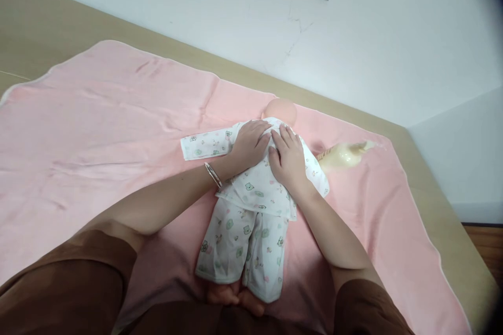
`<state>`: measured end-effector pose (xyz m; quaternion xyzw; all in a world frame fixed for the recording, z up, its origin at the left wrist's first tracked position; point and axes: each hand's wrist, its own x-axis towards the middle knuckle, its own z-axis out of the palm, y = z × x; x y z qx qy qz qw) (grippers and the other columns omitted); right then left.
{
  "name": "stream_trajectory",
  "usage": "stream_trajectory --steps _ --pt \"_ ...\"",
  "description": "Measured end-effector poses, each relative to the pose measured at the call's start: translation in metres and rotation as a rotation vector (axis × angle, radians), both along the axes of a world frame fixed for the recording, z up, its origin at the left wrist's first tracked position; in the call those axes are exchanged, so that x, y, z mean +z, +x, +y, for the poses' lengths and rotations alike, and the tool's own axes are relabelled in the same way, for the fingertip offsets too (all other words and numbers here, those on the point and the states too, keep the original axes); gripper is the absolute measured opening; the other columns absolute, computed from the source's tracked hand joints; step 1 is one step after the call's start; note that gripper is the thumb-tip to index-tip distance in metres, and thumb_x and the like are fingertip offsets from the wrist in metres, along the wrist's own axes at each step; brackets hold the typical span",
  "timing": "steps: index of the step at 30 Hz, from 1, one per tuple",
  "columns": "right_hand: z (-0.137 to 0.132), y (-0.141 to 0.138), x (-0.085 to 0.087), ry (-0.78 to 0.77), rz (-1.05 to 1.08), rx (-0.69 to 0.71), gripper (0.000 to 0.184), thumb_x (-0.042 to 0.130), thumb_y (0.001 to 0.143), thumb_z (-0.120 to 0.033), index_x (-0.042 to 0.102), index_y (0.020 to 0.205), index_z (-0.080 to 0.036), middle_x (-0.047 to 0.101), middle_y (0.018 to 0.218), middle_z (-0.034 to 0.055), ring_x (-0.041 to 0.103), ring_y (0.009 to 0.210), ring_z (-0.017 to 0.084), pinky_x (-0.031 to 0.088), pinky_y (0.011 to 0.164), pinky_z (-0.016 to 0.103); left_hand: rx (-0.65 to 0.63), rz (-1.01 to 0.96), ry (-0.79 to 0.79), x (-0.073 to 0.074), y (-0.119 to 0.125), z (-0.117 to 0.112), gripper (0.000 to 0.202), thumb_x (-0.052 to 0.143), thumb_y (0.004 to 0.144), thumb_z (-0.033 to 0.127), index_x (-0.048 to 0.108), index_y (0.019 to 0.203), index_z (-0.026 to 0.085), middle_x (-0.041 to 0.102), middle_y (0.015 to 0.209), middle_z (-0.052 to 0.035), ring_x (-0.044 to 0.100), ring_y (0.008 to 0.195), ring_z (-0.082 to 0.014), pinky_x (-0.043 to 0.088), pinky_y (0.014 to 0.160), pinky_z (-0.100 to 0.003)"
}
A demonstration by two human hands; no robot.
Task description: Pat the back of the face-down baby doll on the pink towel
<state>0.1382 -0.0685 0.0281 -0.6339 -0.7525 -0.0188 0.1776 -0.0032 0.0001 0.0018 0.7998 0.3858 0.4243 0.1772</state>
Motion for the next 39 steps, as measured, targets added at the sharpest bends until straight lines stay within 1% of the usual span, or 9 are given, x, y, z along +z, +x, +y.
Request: stream_trajectory --steps 8,13,16,18,20,25,31,36,39 --pt "-0.012 -0.016 0.013 -0.101 -0.073 -0.064 0.056 0.030 0.102 -0.033 0.036 0.154 -0.013 0.025 0.166 0.0166 0.019 0.154 0.038 0.023 0.121 0.063 -0.004 0.004 -0.001 0.000 0.000 0.001 0.038 0.036 0.096 0.028 0.064 0.118 0.015 0.069 0.127 -0.0106 0.060 0.122 -0.0221 0.044 0.112 -0.042" --pt "-0.038 -0.035 0.023 -0.135 -0.131 -0.041 0.063 0.040 0.100 -0.036 0.033 0.155 -0.006 0.023 0.165 0.0224 0.017 0.153 0.047 0.025 0.118 0.070 -0.016 -0.014 0.004 -0.002 -0.003 0.003 0.039 0.035 0.097 0.029 0.064 0.119 0.016 0.068 0.127 -0.0106 0.060 0.121 -0.0227 0.043 0.112 -0.044" --pt "-0.059 -0.023 0.046 -0.243 -0.189 0.153 0.071 0.053 0.096 -0.041 0.034 0.155 -0.008 0.026 0.165 0.0186 0.016 0.153 0.046 0.027 0.120 0.067 -0.012 -0.006 0.013 -0.003 -0.003 0.003 0.040 0.035 0.097 0.030 0.064 0.121 0.015 0.067 0.130 -0.0113 0.059 0.123 -0.0231 0.042 0.114 -0.044" --pt "-0.075 -0.002 0.071 -0.364 -0.221 0.375 0.066 0.055 0.096 -0.042 0.035 0.156 -0.023 0.034 0.164 0.0082 0.025 0.153 0.038 0.025 0.123 0.063 -0.010 0.003 0.011 -0.003 -0.004 0.003 0.041 0.036 0.097 0.032 0.063 0.122 0.015 0.067 0.130 -0.0113 0.059 0.124 -0.0231 0.042 0.114 -0.045" --pt "-0.090 0.022 0.100 -0.475 -0.161 0.432 0.066 0.046 0.100 -0.049 0.024 0.160 -0.033 0.040 0.161 0.0013 0.039 0.148 0.031 0.038 0.120 0.055 -0.008 0.016 0.004 -0.003 -0.004 0.003 0.042 0.036 0.096 0.033 0.063 0.122 0.016 0.067 0.131 -0.0107 0.059 0.124 -0.0233 0.042 0.114 -0.045" --pt "-0.114 0.072 0.146 -0.315 -0.072 0.153 0.069 0.039 0.100 -0.057 0.021 0.161 -0.031 0.033 0.164 0.0008 0.036 0.149 0.033 0.035 0.122 0.059 0.004 0.036 -0.032 -0.003 -0.004 0.005 0.042 0.037 0.094 0.035 0.063 0.122 0.018 0.067 0.131 -0.0095 0.058 0.124 -0.0245 0.044 0.113 -0.047" --pt "-0.102 0.111 0.153 -0.152 -0.063 -0.358 0.080 0.032 0.097 -0.067 0.019 0.161 -0.020 0.026 0.166 0.0127 0.022 0.154 0.037 0.031 0.120 0.065 0.001 0.078 0.007 0.000 -0.004 0.007 0.045 0.031 0.101 0.043 0.061 0.123 0.017 0.066 0.131 -0.0121 0.059 0.123 -0.0271 0.045 0.113 -0.050" --pt "-0.087 0.129 0.147 -0.257 -0.020 -0.392 0.082 0.030 0.098 -0.067 0.022 0.160 -0.014 0.022 0.167 0.0121 0.018 0.155 0.034 0.035 0.120 0.060 -0.028 0.318 0.112 0.006 -0.005 0.001 0.055 0.018 0.106 0.044 0.049 0.137 0.012 0.054 0.144 -0.0187 0.047 0.136 -0.0320 0.038 0.117 -0.056" --pt "-0.090 0.133 0.145 -0.278 -0.003 -0.341 0.081 0.031 0.097 -0.067 0.026 0.159 -0.015 0.023 0.167 0.0098 0.023 0.154 0.032 0.038 0.120 0.056 -0.001 0.455 0.061 0.012 -0.002 -0.024 0.058 0.036 0.102 0.047 0.039 0.148 0.011 0.035 0.159 -0.0213 0.027 0.150 -0.0404 0.030 0.119 -0.064"
